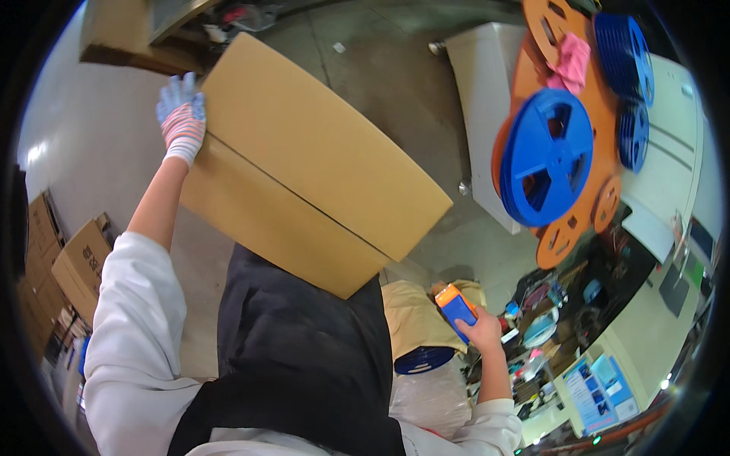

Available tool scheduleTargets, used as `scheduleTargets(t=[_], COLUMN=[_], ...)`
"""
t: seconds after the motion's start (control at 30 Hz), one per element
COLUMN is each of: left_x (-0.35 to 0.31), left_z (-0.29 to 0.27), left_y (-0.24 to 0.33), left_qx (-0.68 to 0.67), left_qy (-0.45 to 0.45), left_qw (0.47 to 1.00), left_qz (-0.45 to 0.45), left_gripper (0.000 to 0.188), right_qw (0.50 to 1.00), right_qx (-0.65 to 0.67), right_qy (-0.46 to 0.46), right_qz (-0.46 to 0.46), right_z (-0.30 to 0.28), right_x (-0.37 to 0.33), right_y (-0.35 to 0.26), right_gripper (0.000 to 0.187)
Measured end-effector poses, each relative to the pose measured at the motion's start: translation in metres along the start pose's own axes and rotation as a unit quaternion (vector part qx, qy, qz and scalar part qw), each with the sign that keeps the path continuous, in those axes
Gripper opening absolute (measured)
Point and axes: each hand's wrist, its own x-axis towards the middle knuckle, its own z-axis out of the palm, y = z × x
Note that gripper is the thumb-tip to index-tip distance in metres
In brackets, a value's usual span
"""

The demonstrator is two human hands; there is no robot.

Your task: The person packs blue plastic reels into cardboard boxes, seals them with tape, and stacks the boxes on a pallet. The person also opens a new box and continues packing reels.

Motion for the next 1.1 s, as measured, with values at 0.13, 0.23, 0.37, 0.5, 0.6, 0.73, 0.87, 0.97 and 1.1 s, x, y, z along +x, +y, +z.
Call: scheduleTargets(t=[0.13, 0.23, 0.37, 0.5, 0.6, 0.73, 0.87, 0.97, 1.1], left_x=[-0.050, -0.114, -0.161, -0.170, -0.175, -0.172, -0.165, -0.166, -0.149], left_z=[-0.035, -0.076, -0.092, -0.075, -0.068, -0.070, -0.072, -0.075, -0.079], left_y=[0.078, 0.154, 0.206, 0.213, 0.215, 0.214, 0.210, 0.212, 0.197], left_qx=[-0.072, -0.162, -0.197, -0.171, -0.153, -0.140, -0.164, -0.192, -0.210], left_qy=[0.008, -0.083, -0.175, -0.157, -0.136, -0.136, -0.155, -0.158, -0.134], left_qw=[0.990, 0.938, 0.873, 0.872, 0.871, 0.895, 0.885, 0.881, 0.865], left_qz=[0.120, 0.294, 0.409, 0.430, 0.446, 0.400, 0.406, 0.403, 0.436], left_gripper=[0.065, 0.072, 0.067, 0.067, 0.067, 0.065, 0.063, 0.062, 0.058], right_qw=[1.000, 0.999, 0.998, 0.997, 0.981, 0.958, 0.799, 0.622, 0.443], right_qx=[0.021, 0.030, 0.061, 0.071, 0.190, 0.253, 0.544, 0.670, 0.753], right_qy=[0.006, -0.002, 0.007, -0.012, 0.047, -0.048, 0.124, 0.322, 0.374], right_qz=[-0.009, -0.016, -0.028, 0.015, 0.014, 0.125, 0.224, 0.245, 0.312], right_z=[0.018, 0.032, 0.057, 0.095, 0.141, 0.168, 0.175, 0.169, 0.140], right_x=[0.009, 0.024, 0.048, 0.106, 0.170, 0.214, 0.184, 0.159, 0.167], right_y=[0.015, 0.013, 0.013, -0.044, -0.138, -0.165, -0.156, -0.195, -0.257], right_gripper=[0.056, 0.057, 0.059, 0.065, 0.053, 0.051, 0.055, 0.051, 0.045])
